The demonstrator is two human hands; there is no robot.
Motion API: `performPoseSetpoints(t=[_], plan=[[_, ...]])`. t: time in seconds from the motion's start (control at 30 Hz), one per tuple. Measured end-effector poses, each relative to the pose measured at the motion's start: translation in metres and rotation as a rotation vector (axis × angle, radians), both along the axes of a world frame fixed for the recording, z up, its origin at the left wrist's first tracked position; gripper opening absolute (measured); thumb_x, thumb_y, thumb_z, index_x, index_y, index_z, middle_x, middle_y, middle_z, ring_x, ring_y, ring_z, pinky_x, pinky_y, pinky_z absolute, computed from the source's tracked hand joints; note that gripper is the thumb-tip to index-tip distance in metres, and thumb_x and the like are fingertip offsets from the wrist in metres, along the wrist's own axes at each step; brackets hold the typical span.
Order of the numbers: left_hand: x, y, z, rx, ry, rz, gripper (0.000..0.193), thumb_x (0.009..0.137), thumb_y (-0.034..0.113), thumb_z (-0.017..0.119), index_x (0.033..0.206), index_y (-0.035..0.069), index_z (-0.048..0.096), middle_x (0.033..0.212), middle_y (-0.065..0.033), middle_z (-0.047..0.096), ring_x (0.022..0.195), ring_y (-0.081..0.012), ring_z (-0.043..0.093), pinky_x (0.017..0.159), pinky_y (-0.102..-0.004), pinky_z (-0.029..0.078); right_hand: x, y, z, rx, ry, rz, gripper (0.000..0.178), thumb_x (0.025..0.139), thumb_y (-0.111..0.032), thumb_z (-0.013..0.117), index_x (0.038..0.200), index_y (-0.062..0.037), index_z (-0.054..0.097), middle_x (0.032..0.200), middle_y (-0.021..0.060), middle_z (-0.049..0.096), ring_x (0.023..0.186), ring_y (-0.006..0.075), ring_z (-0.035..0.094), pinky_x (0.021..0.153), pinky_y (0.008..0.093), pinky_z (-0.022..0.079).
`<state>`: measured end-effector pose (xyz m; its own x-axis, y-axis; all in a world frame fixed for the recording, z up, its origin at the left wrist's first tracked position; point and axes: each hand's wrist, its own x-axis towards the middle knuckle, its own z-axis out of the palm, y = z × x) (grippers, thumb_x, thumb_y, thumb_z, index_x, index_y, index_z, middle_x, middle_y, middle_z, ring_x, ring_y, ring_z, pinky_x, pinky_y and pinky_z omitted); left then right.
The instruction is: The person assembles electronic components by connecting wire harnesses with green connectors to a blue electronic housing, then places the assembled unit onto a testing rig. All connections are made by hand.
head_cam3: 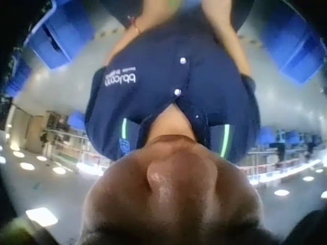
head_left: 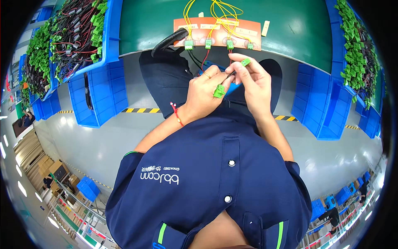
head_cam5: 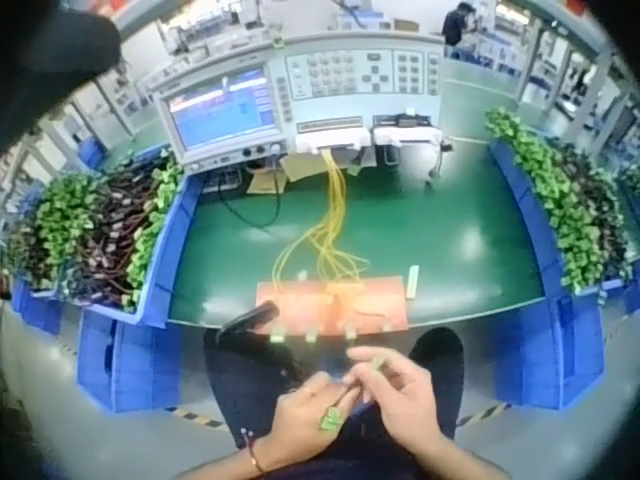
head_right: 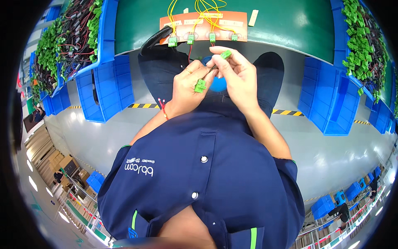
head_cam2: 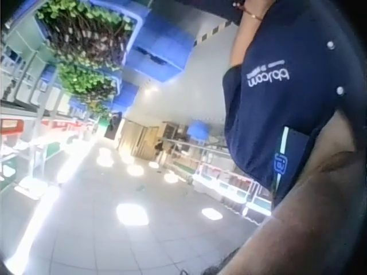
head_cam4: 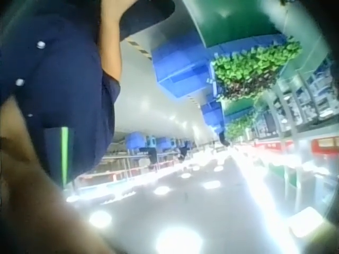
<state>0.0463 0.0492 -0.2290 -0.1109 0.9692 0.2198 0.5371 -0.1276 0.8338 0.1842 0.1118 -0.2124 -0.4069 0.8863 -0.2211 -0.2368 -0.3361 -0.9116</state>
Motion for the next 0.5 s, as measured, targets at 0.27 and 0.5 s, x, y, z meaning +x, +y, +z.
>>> performPoseSetpoints(t=[0.27,0.5], plan=[[-0.005,-0.006,0.004,-0.06,-0.223,0.039,0.013,0.095,0.006,0.061,0.105,0.002,0.068,0.081,-0.0107,0.058,0.071,-0.0198,0.06,0.065,-0.0285,0.048,0.021,0.038,-0.019,-0.127,0.018,0.249,0.026,0.1,-0.021,0.056,0.111,-0.0017,0.069,0.076,-0.0018,0.058,0.071,0.0062,0.05,0.068,0.0203,0.041],[-0.032,-0.012,-0.006,-0.271,-0.626,0.224,0.017,0.102,0.015,0.054,0.106,0.0,0.062,0.086,0.0011,0.059,0.073,-0.0027,0.047,0.064,-0.0193,0.04,0.034,0.064,-0.022,-0.186,-0.035,0.455,0.029,0.097,-0.026,0.06,0.108,-0.0015,0.071,0.069,-0.0034,0.055,0.066,0.0075,0.047,0.066,0.021,0.039]])
